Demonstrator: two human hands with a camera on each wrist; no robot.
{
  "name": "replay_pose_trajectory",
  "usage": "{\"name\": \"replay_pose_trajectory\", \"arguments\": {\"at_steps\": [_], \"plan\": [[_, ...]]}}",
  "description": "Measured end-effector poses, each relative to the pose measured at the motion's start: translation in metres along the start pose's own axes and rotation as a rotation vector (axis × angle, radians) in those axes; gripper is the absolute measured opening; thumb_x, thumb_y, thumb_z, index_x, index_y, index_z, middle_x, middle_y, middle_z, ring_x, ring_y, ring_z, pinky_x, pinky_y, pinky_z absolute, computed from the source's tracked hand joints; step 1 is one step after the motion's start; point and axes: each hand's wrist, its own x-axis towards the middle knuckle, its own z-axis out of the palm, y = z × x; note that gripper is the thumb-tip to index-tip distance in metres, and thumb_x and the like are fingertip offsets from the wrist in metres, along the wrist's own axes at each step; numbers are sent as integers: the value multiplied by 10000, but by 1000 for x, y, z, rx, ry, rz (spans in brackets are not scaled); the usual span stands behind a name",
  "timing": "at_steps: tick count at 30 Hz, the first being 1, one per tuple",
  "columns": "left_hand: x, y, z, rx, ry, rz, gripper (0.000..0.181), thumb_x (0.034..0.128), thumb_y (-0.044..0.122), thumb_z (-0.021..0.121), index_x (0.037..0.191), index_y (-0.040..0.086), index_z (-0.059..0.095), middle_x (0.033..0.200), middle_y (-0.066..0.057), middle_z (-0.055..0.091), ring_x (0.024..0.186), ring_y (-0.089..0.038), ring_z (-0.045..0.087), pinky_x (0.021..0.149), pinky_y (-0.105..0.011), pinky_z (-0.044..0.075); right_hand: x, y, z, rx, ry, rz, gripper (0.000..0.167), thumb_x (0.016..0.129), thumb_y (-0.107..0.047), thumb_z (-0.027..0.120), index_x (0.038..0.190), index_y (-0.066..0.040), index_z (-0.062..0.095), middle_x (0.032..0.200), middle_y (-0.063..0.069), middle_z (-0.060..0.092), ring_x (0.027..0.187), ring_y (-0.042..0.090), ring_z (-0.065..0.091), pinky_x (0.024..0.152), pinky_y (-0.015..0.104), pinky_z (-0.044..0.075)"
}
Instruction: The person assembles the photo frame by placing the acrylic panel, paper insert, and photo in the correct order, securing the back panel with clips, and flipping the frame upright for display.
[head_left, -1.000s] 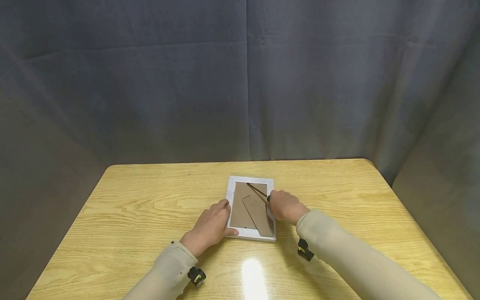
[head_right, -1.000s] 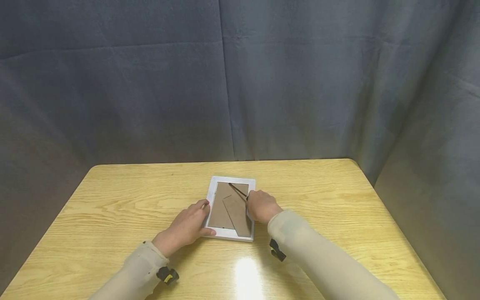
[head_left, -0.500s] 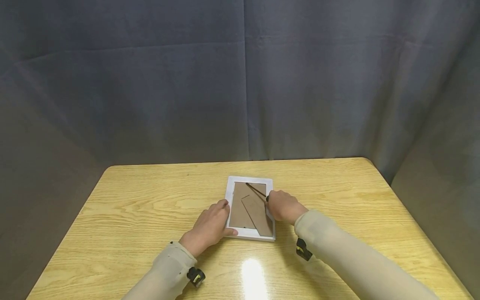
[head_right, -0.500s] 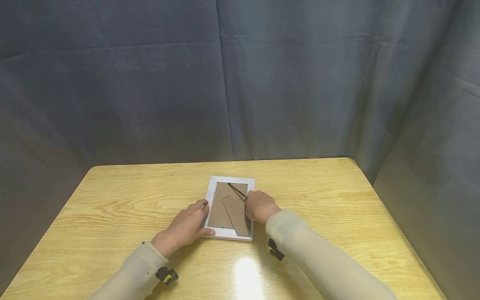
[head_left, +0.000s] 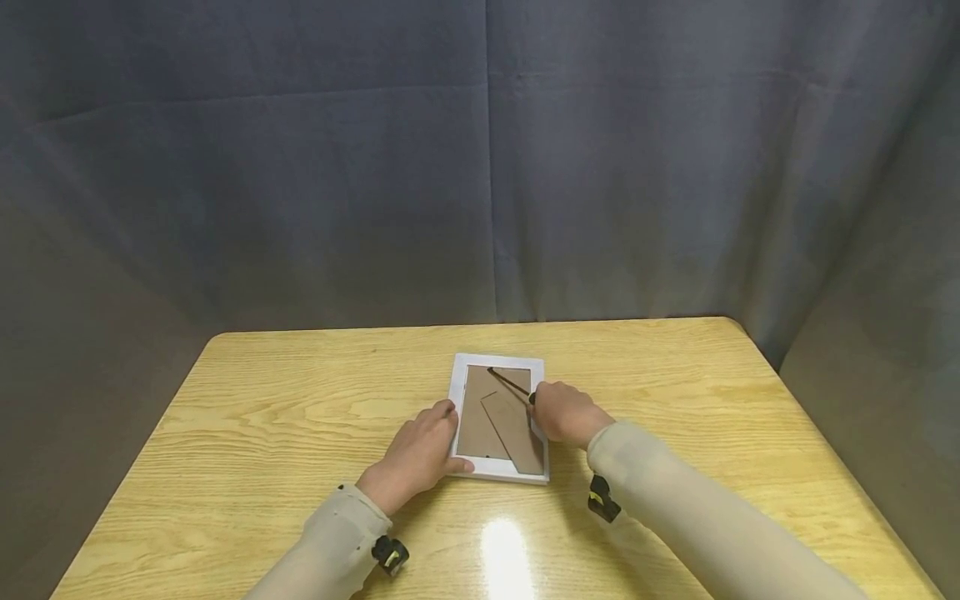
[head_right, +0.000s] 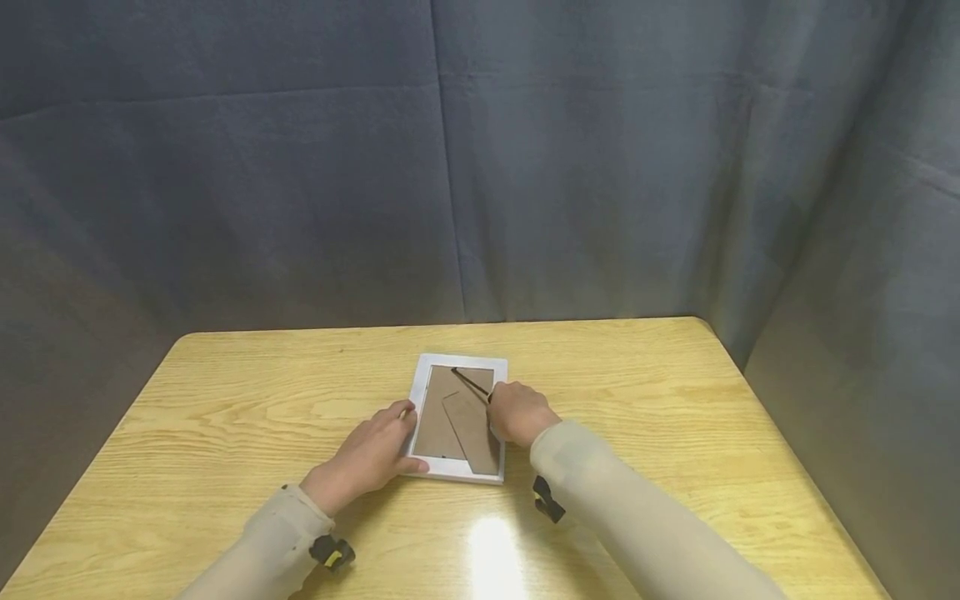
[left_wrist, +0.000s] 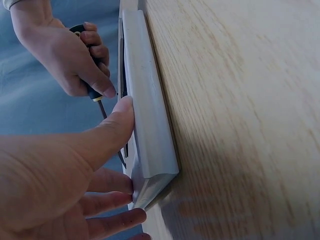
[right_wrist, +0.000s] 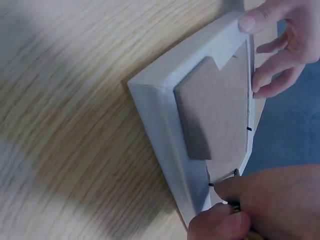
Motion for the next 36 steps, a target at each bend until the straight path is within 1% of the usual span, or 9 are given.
{"name": "replay_pose_trajectory", "arguments": {"at_steps": [6,10,14,17,19,28,31,36], "plan": [[1,1,-1,5,-6,9,782,802,371,839,1361,-104,567,1450,-237,524,1250,-383,584,1011,-514,524,2,5,-1,-18,11,-14,339,1059,-249,516,779,-69,580,659,43,493,576,150,470,510,278,380],[0,2,-2,2,-5,1,774,799,367,843,1352,-102,574,1439,-231,531,1237,-375,589,1004,-510,525,3,6,-3,-27,10,-29,357,1058,-253,519,755,-77,587,644,32,480,572,146,461,511,277,367],[-1,2,-1,4,-13,-3,774,802,370,840,1358,-97,573,1450,-229,525,1254,-376,582,1013,-512,521,1,8,-6,-17,6,-37,331,1056,-259,531,804,-62,615,649,29,477,582,149,463,520,281,370],[0,3,-2,8,-13,0,773,802,370,840,1357,-97,573,1454,-229,523,1268,-378,575,1018,-515,520,-2,9,-8,-15,15,-44,300,1053,-259,542,870,-41,637,653,23,470,592,151,464,530,285,369],[0,4,-2,8,-12,0,772,801,368,842,1356,-97,574,1456,-231,522,1275,-380,572,1023,-516,518,-3,11,-9,-14,23,-51,295,1050,-261,548,885,-36,644,654,20,466,595,152,462,533,287,367],[2,4,-1,1,-13,1,772,800,366,843,1355,-99,575,1446,-227,529,1256,-377,578,1013,-517,519,-6,15,-13,-8,56,-62,334,1051,-270,544,783,-74,582,715,71,547,620,173,500,550,300,400],[2,3,-1,1,-15,-2,775,803,368,841,1361,-96,571,1455,-227,523,1270,-379,570,1021,-524,513,-8,14,-14,5,67,-76,345,1051,-263,546,755,-87,568,701,63,536,613,169,488,541,296,391],[3,1,-1,2,-13,-4,780,805,373,839,1367,-94,566,1460,-228,519,1277,-385,567,1026,-528,511,-12,12,-18,-7,102,-114,373,1045,-255,556,704,-107,518,664,46,511,592,164,472,522,299,381]]}}
